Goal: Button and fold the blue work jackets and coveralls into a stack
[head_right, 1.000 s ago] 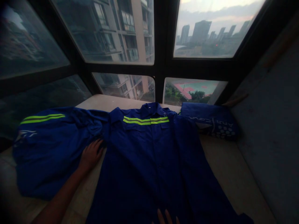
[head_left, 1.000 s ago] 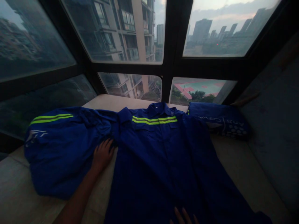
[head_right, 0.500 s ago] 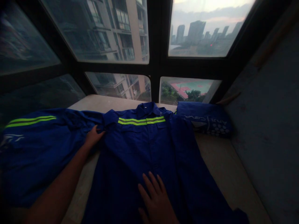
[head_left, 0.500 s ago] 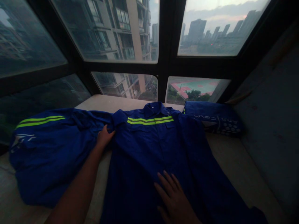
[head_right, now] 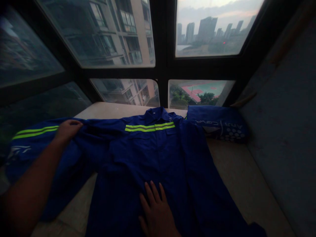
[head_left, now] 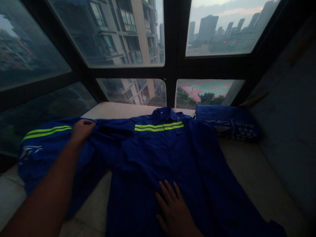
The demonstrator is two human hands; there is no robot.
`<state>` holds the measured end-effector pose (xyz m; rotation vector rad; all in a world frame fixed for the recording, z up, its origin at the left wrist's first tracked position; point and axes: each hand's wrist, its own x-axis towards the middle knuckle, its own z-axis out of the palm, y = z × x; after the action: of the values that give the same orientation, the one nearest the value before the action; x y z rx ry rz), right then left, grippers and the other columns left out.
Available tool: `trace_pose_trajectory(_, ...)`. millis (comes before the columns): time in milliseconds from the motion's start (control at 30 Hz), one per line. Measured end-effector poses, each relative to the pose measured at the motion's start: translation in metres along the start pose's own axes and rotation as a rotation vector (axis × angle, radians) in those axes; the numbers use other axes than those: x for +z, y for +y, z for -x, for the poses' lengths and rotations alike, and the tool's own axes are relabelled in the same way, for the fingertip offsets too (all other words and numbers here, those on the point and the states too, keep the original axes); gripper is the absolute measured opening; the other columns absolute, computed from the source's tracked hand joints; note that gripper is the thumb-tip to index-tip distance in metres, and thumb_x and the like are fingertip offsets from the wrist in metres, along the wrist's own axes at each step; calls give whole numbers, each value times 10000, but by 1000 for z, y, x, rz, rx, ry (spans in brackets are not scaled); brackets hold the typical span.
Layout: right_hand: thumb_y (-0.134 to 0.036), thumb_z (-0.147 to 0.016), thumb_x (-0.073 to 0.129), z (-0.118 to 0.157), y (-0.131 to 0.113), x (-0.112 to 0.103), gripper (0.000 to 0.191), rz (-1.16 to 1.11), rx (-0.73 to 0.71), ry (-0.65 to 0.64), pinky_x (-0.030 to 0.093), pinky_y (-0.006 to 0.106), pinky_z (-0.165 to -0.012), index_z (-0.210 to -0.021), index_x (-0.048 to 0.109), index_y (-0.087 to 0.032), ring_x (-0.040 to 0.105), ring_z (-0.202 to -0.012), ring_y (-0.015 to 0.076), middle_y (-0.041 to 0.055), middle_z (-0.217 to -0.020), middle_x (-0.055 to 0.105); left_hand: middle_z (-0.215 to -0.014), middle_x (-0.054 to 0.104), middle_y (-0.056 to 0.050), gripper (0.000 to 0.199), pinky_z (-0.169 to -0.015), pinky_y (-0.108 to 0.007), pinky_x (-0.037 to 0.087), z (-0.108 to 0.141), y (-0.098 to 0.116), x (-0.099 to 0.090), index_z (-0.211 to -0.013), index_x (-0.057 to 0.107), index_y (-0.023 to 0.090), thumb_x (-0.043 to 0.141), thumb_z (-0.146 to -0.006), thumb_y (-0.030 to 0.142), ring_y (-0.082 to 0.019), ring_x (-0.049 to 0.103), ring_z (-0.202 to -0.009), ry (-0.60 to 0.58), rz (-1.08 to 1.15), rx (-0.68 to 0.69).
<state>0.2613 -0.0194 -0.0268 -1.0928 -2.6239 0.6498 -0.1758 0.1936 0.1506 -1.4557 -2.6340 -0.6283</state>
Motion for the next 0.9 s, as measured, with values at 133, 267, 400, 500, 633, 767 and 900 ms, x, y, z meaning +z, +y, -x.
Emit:
trace_pose_trajectory(133, -290, -908, 546, 0, -1, 0, 690, -34, 17, -17, 154, 636, -1184, -1541, 274, -322, 109, -1502, 336, 34, -1643, 49, -1057, 648, -44, 346, -967, -501, 444, 9, 52, -50, -1160, 637, 105, 539, -940, 353, -317, 606, -1121, 196, -131, 188)
trace_pose_trajectory(267, -292, -917, 540, 1, -2, -2, 677, -71, 32, -34, 124, 617, -1196, -1540, 279, -332, 107, -1503, 325, 23, -1643, 63, -1228, 634, -96, 356, -896, -423, 497, 83, 133, -57, -1292, 551, 181, 437, -988, 329, -292, 631, -1068, 150, -306, 622)
trace_pose_trajectory(400, -274, -898, 557, 1, -3, -4, 678, -91, 44, -26, 133, 637, -1186, -1528, 311, -325, 127, -1499, 339, 37, -1640, 107, -1170, 666, -116, 440, -699, -334, 520, 191, 182, -23, -1313, 538, 244, 608, -881, 291, -257, 697, -874, -416, -235, 942)
trace_pose_trajectory(500, -257, -872, 586, 1, -2, -4, 663, -100, 44, 25, 180, 623, -1187, -1499, 375, -308, 188, -1489, 332, 47, -1624, 220, -1085, 707, -76, 317, -686, -322, 526, 245, 182, -3, -1164, 630, 269, 643, -850, 308, -262, 708, -887, -748, -101, 1149)
trace_pose_trajectory(633, -190, -877, 548, 3, 1, -3, 510, -110, 93, 163, 321, 519, -1173, -1384, 527, -246, 296, -1459, 278, 56, -1553, 397, -1102, 719, -68, 299, -848, -354, 527, 239, 151, 8, -1193, 638, 263, 533, -917, 305, -250, 686, -991, -602, 90, 1009)
trace_pose_trajectory(767, -178, -889, 531, 3, 1, -2, 445, -113, 103, 222, 387, 484, -1143, -1332, 571, -207, 367, -1424, 265, 78, -1490, 484, -1419, 540, -151, 479, -1109, -479, 354, 177, 98, 29, -1294, 582, 209, 628, -824, 287, -342, 484, -1317, -242, 66, 680)
trace_pose_trajectory(900, -163, -870, 549, 3, 0, -2, 449, -108, 94, 240, 398, 501, -1134, -1313, 586, -227, 383, -1413, 281, 64, -1479, 499, -1462, 474, -217, 670, -1123, -527, 311, 128, 36, 61, -1202, 593, 165, 814, -619, 409, -432, 329, -1413, -256, 287, 189)
